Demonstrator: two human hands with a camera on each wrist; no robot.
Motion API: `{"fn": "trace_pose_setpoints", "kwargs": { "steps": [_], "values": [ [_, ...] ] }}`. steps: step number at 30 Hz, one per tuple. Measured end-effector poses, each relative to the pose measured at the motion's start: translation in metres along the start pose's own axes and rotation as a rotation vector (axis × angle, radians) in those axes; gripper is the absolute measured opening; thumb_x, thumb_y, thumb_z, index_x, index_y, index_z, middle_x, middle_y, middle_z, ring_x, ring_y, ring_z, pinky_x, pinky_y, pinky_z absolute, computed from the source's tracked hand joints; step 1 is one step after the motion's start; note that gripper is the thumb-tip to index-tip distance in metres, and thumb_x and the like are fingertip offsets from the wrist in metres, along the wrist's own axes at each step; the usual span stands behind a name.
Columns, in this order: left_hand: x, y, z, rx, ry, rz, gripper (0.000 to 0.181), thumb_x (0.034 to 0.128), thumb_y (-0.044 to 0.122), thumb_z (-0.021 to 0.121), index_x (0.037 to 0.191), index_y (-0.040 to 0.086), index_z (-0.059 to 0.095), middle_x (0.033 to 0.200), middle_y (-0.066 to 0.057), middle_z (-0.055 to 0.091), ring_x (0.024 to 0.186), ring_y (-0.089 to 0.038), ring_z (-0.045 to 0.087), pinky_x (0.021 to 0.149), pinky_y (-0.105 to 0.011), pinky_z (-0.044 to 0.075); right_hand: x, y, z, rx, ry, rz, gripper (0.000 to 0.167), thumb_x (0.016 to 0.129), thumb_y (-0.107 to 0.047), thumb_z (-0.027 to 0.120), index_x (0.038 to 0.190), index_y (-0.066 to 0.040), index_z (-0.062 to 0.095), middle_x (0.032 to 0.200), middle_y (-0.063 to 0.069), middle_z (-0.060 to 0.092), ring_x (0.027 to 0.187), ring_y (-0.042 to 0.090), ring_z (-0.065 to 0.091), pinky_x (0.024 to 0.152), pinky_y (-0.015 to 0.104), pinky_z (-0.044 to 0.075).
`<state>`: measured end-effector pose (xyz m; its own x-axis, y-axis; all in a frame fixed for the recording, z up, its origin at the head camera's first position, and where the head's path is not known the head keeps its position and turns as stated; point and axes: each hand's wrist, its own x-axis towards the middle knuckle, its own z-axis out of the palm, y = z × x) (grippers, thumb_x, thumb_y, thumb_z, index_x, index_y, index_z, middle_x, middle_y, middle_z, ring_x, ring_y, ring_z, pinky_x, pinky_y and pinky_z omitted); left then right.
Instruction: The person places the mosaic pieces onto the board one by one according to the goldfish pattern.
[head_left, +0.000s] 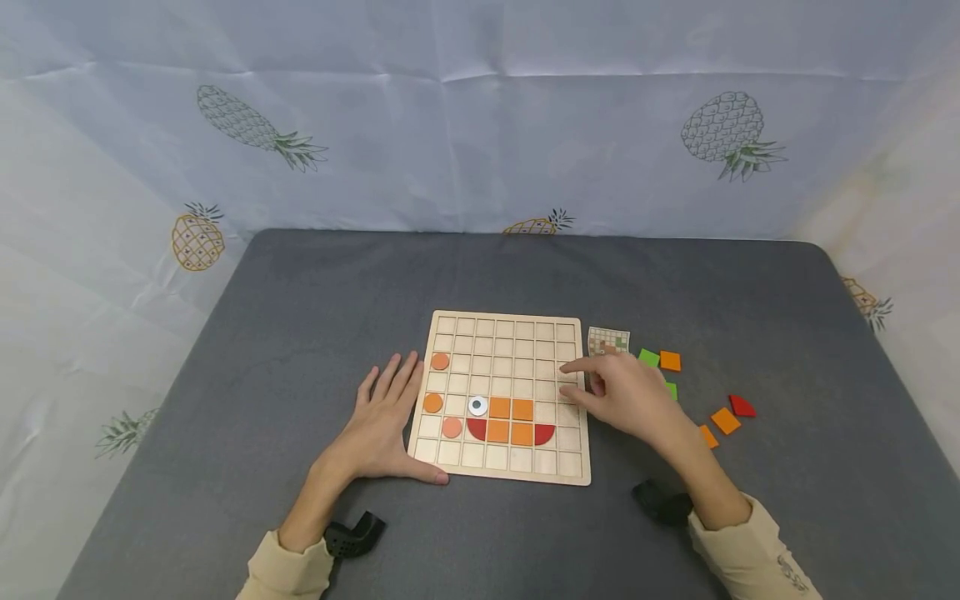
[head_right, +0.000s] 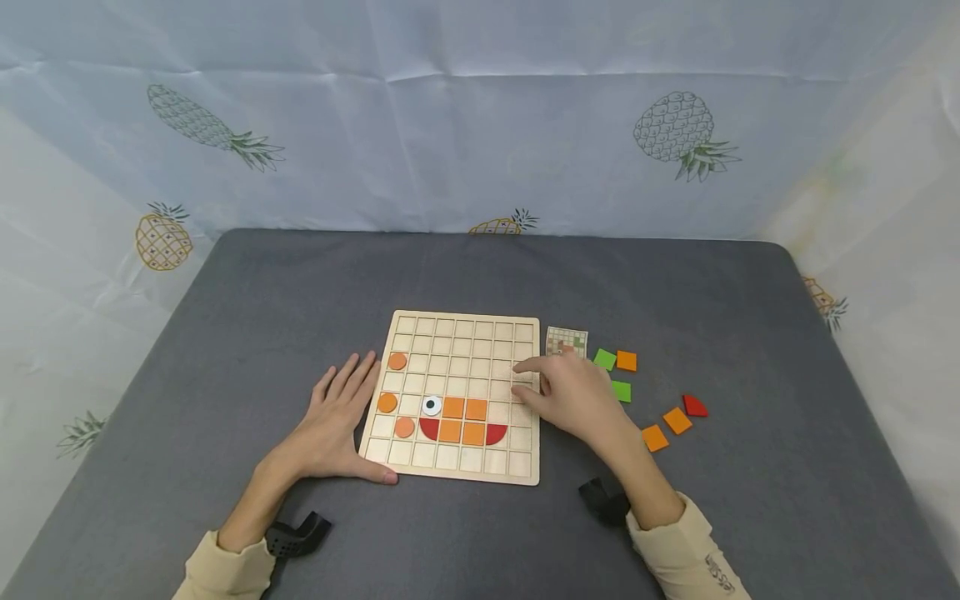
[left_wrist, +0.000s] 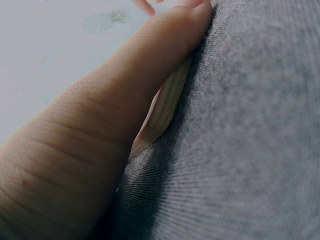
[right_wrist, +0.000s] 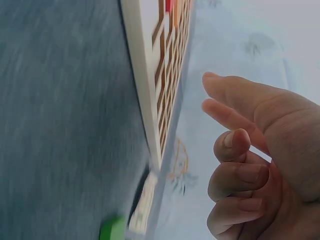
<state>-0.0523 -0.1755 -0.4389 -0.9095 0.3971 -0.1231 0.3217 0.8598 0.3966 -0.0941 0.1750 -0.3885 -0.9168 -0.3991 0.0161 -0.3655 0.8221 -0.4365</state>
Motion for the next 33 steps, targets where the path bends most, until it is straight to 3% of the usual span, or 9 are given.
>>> {"fn": "trace_pose_setpoints", "kwargs": {
  "steps": [10,21,33],
  "values": [
    [0.000,-0.001,0.001,-0.002,0.003,0.006,0.153,0.0536,0.078,0.083,0.165,0.005,0.007,0.174,-0.015,0.005,0.161,-0.040,0.000,0.125,-0.064,0.001,-0.017,0.033,-0.026,0.026,0.058,0.039,0.029,0.089,-0.027,0.080,0.117,-0.019,0.079,0.052,-0.010,0.037,0.044,0.003,0.029,0.044,0.021,0.020],
    [0.000,-0.001,0.002,-0.002,0.001,0.000,0.154,0.0534,0.078,0.083,0.165,0.006,0.007,0.174,-0.015,0.005,0.161,-0.039,0.000,0.125,-0.063,0.000,-0.034,0.066,-0.044,0.016,0.081,0.112,0.036,0.090,-0.026,0.079,0.122,-0.010,0.075,0.057,-0.007,0.048,0.047,0.004,0.035,0.042,0.023,0.023],
    [0.000,0.000,0.001,-0.009,0.005,0.005,0.153,0.0534,0.077,0.084,0.165,0.005,0.007,0.174,-0.016,0.005,0.161,-0.039,0.001,0.125,-0.063,0.000,-0.037,0.101,-0.047,0.021,-0.040,0.177,0.043,0.097,-0.030,0.072,0.133,-0.007,0.067,0.061,-0.004,0.049,0.047,0.006,0.035,0.043,0.022,0.025]
  ]
}}
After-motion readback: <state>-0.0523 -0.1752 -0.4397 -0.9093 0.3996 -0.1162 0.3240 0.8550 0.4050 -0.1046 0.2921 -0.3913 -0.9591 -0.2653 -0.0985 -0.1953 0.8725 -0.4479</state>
